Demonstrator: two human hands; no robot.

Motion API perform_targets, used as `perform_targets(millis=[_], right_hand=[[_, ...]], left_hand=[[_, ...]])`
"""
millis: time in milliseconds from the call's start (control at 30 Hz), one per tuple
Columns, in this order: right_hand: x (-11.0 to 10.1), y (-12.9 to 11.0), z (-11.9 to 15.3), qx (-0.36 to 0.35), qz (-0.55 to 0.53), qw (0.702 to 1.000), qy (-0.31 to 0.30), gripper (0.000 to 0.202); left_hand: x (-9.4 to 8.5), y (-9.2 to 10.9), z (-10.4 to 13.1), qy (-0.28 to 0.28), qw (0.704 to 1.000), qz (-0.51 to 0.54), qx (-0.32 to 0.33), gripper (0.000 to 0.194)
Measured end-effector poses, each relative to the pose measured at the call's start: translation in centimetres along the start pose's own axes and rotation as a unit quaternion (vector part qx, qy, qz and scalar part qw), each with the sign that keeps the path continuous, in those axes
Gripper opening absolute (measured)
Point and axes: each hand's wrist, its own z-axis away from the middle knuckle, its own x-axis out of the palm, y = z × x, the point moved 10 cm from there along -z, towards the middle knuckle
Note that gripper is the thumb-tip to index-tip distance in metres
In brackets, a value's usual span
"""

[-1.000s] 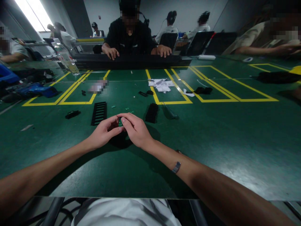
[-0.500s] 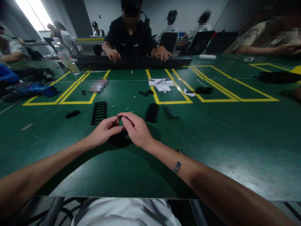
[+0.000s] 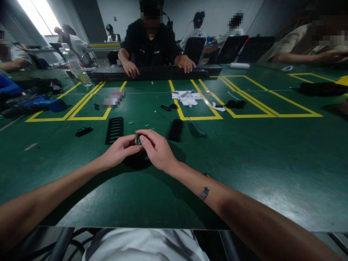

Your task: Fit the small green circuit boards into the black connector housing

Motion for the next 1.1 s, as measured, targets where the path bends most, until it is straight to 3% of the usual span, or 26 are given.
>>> perform_targets(millis=[1100], right_hand=[[0.16, 0.37, 0.03, 0.013, -0.008, 1.0, -0.012, 0.026]], left_hand=[[0.14, 0.1, 0.07, -0.01, 1.0, 0.012, -0.002, 0.03]])
